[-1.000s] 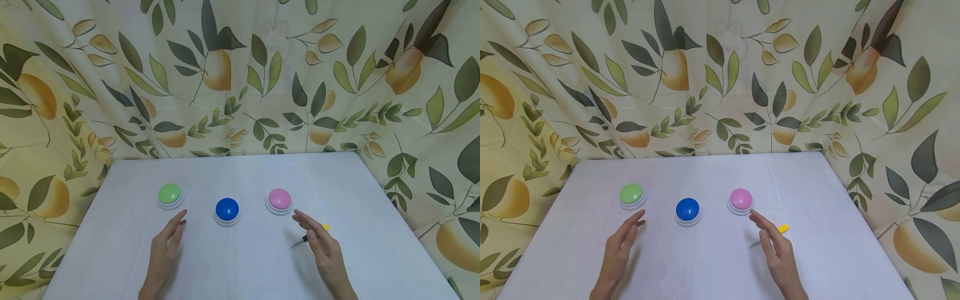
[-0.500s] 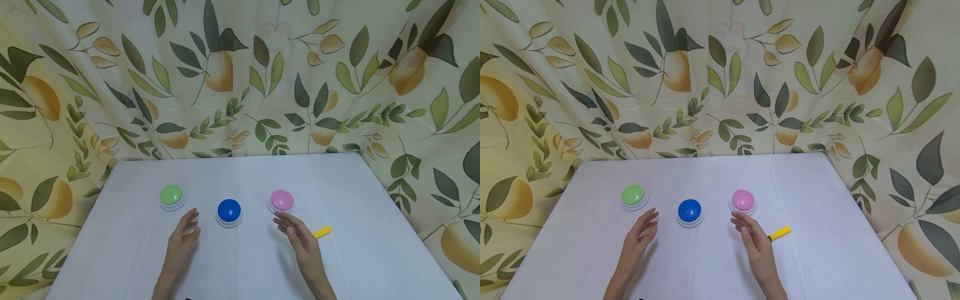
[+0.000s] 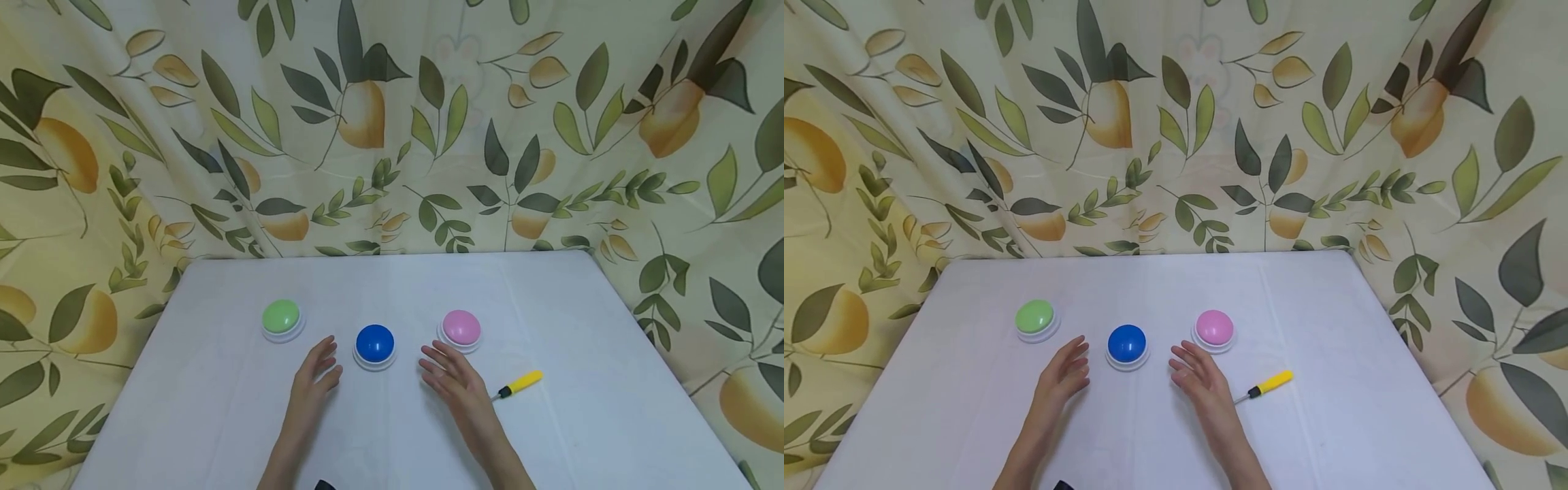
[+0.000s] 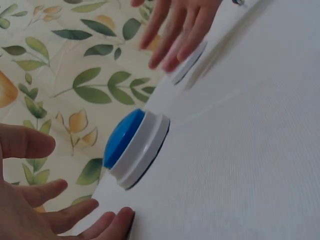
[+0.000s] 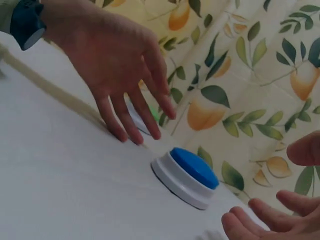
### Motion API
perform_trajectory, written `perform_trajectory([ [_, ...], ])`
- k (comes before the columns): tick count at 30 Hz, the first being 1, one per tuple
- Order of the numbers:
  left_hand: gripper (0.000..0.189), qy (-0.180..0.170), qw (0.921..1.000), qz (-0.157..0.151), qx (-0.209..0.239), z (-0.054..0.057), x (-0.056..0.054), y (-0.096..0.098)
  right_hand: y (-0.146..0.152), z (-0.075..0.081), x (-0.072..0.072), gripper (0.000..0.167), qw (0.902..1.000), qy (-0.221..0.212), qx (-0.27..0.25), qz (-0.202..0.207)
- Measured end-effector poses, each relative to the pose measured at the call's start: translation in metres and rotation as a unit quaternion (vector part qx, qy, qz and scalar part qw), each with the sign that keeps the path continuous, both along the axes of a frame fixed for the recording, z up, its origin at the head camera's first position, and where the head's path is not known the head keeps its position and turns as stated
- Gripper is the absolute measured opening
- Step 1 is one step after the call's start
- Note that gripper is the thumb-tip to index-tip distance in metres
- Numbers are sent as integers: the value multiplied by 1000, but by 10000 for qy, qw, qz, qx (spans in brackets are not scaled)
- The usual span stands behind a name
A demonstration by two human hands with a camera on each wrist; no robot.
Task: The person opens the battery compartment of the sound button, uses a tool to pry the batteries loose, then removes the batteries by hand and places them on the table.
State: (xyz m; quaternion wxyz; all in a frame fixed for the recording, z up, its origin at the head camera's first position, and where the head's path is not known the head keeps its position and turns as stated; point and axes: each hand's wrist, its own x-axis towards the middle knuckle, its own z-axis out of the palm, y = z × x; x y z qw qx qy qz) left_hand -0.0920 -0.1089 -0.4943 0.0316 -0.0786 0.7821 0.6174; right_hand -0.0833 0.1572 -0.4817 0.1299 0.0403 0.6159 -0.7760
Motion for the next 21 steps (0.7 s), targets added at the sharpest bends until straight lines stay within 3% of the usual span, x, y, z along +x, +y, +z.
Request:
perform_trajectory([
  [4,58,-214,9993,55,309,2,-4,6,-6,-1,-5,56,9998,-133,-153,-1],
  [9,58,-197,9991,28,368,3,-8,13,-13,-3,-13,55,9995,-84,-289,31],
  [21,59,-86,9998,30,-188,8,-17,33,-32,-5,-27,60,9995,-117,176,222],
])
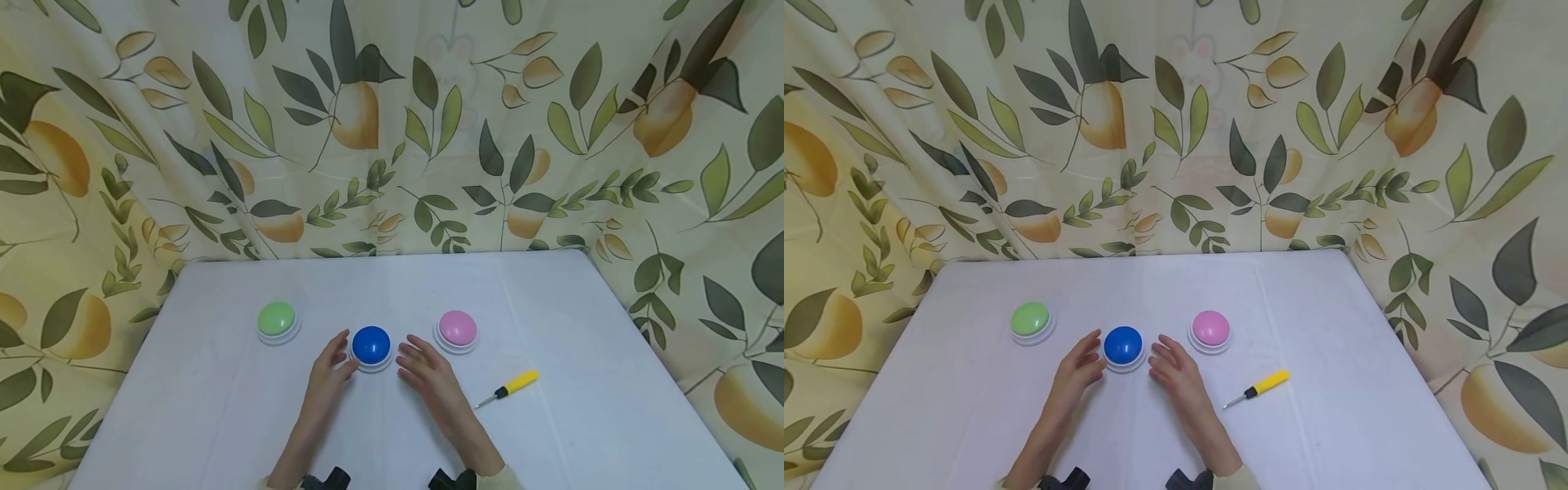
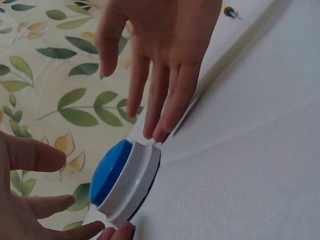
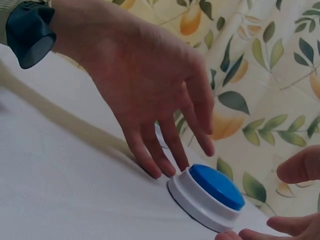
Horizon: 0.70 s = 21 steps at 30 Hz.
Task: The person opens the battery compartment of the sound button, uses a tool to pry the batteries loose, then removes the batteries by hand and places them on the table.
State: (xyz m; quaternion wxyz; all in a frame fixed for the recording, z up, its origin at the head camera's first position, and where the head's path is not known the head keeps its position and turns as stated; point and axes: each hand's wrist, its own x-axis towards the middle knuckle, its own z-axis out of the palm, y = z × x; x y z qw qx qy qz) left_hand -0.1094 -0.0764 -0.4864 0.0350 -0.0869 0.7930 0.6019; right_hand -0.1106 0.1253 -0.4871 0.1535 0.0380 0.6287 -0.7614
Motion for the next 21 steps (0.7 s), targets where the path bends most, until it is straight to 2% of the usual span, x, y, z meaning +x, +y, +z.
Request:
perform_trajectory([
  [7,59,-18,9996,-6,-274,-1,-4,7,-6,-3,-4,59,9998,27,181,17],
  [10,60,29,9990,9,-453,-3,-7,9,-7,-6,-5,58,9987,157,460,132],
  [15,57,183,9978,-29,-630,-10,-11,12,-9,-8,-3,55,9940,350,997,271],
  [21,53,408,9949,-9,-917,-15,-11,18,-11,-7,-1,44,9908,395,1279,205],
])
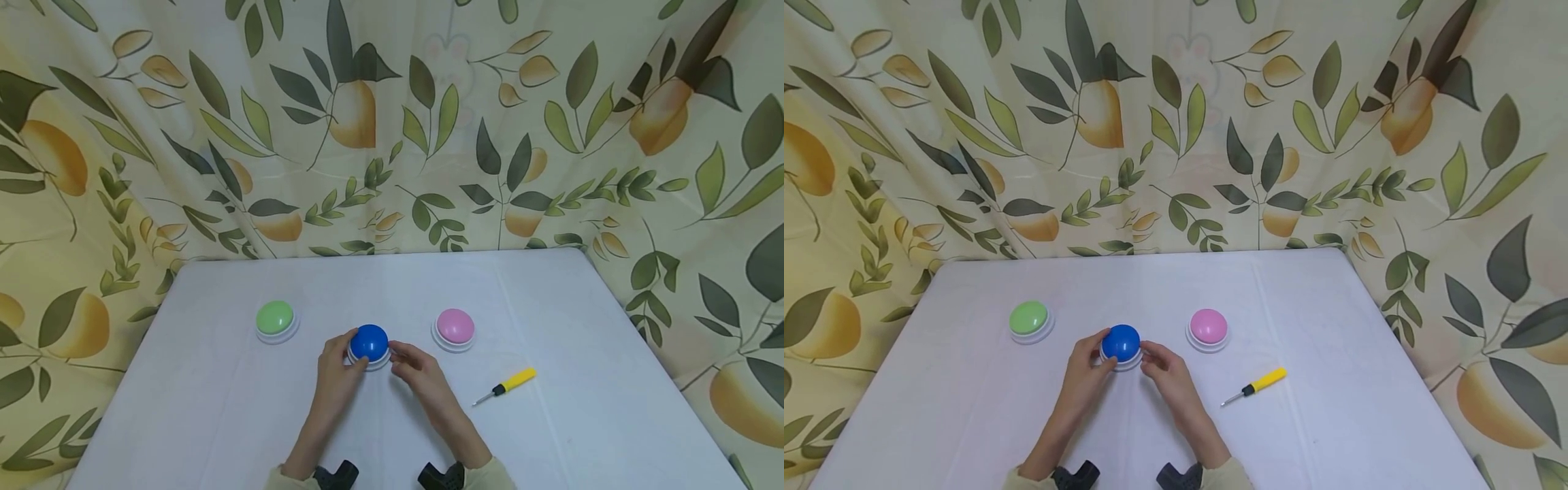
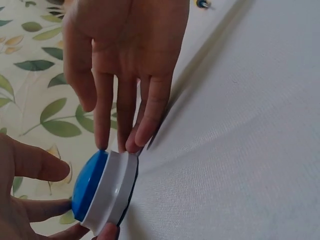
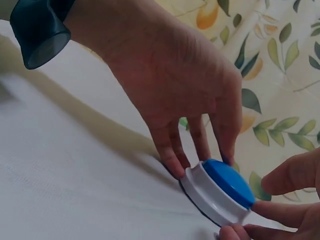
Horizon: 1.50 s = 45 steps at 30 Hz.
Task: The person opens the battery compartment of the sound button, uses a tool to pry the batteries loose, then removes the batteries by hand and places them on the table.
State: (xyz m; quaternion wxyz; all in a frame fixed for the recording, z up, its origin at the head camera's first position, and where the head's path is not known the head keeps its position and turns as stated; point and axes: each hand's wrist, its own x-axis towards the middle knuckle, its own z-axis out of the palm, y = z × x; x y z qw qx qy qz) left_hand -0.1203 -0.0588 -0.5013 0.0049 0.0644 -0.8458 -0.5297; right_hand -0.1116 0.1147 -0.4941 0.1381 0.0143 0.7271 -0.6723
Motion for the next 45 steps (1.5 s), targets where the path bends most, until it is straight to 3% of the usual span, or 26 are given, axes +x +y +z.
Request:
perform_trajectory([
  [6,55,186,9997,4,-175,3,1,1,-5,0,2,46,9995,207,210,-138],
  [16,60,197,9998,36,34,12,-2,3,-15,-7,3,50,9867,1313,903,-316],
  [26,56,-138,9988,-80,466,16,-9,-5,-15,-8,3,58,9723,2135,953,82],
  [33,55,-149,9949,-292,952,19,-11,-6,-7,-9,1,60,9358,3140,1523,499],
  [41,53,-299,9886,-499,1392,25,-11,-9,2,-7,2,64,8893,3805,2384,867],
  [45,53,-375,9859,-567,1531,24,-11,-12,7,-5,2,68,8737,3964,2581,1141],
])
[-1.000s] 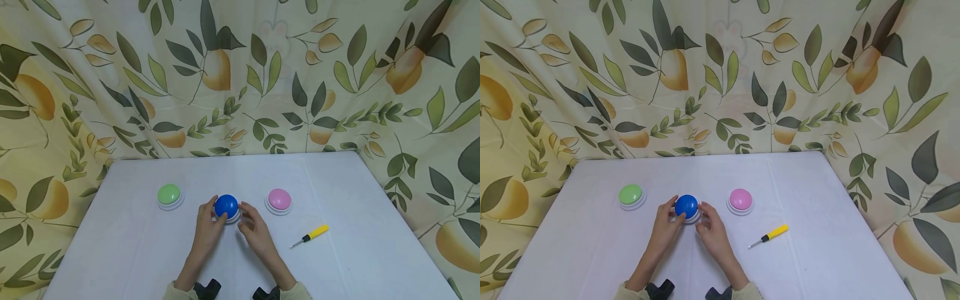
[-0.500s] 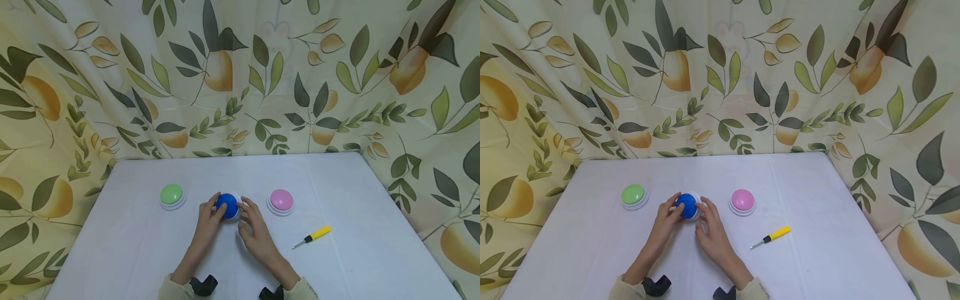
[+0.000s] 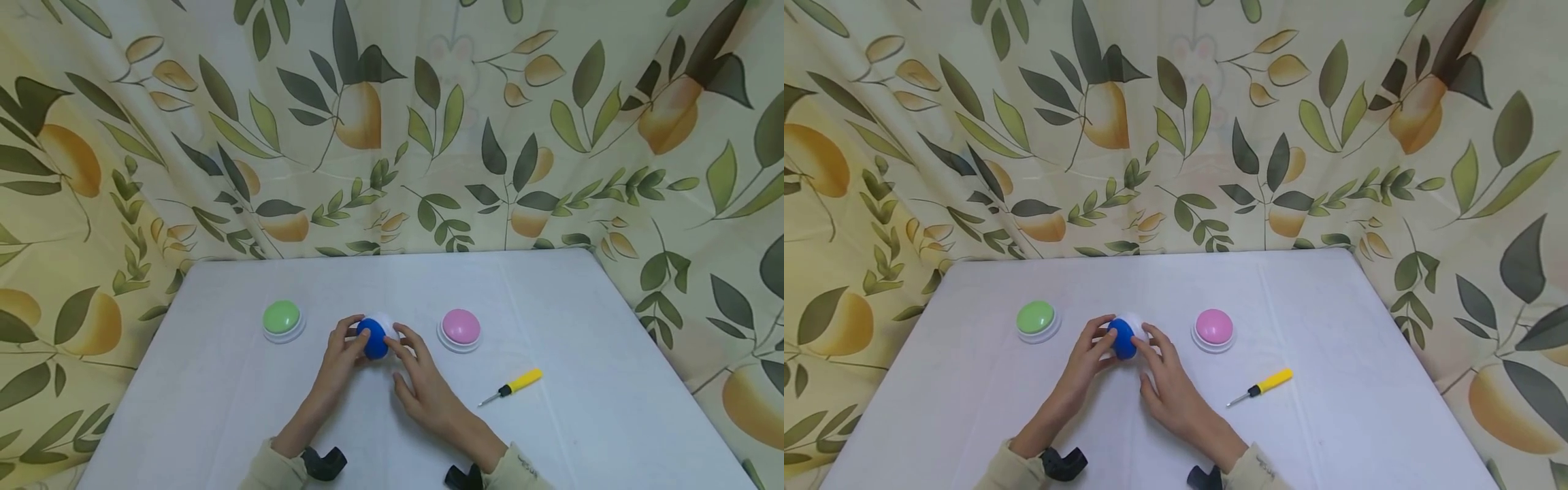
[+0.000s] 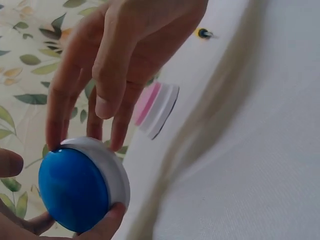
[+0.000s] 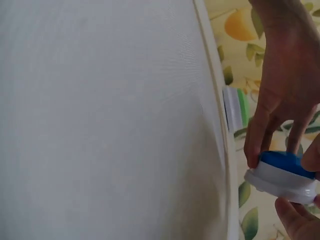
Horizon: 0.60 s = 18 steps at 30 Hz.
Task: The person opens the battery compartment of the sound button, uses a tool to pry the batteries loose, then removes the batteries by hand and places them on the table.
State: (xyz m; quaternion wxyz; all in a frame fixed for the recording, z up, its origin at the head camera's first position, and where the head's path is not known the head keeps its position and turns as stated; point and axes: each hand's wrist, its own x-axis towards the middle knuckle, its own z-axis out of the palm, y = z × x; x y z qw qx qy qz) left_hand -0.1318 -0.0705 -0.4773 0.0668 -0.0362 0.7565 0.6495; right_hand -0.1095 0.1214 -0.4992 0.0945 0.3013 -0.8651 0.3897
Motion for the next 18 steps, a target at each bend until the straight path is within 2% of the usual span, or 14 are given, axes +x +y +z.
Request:
perform_trajectory([
  [9,55,73,9986,-358,390,-1,2,-3,13,12,5,72,9973,144,454,564],
  [15,57,14,9968,-502,617,3,5,-2,25,17,6,73,9897,651,870,936],
  [18,59,-56,9960,-571,680,5,7,-2,29,21,7,72,9860,865,859,1141],
])
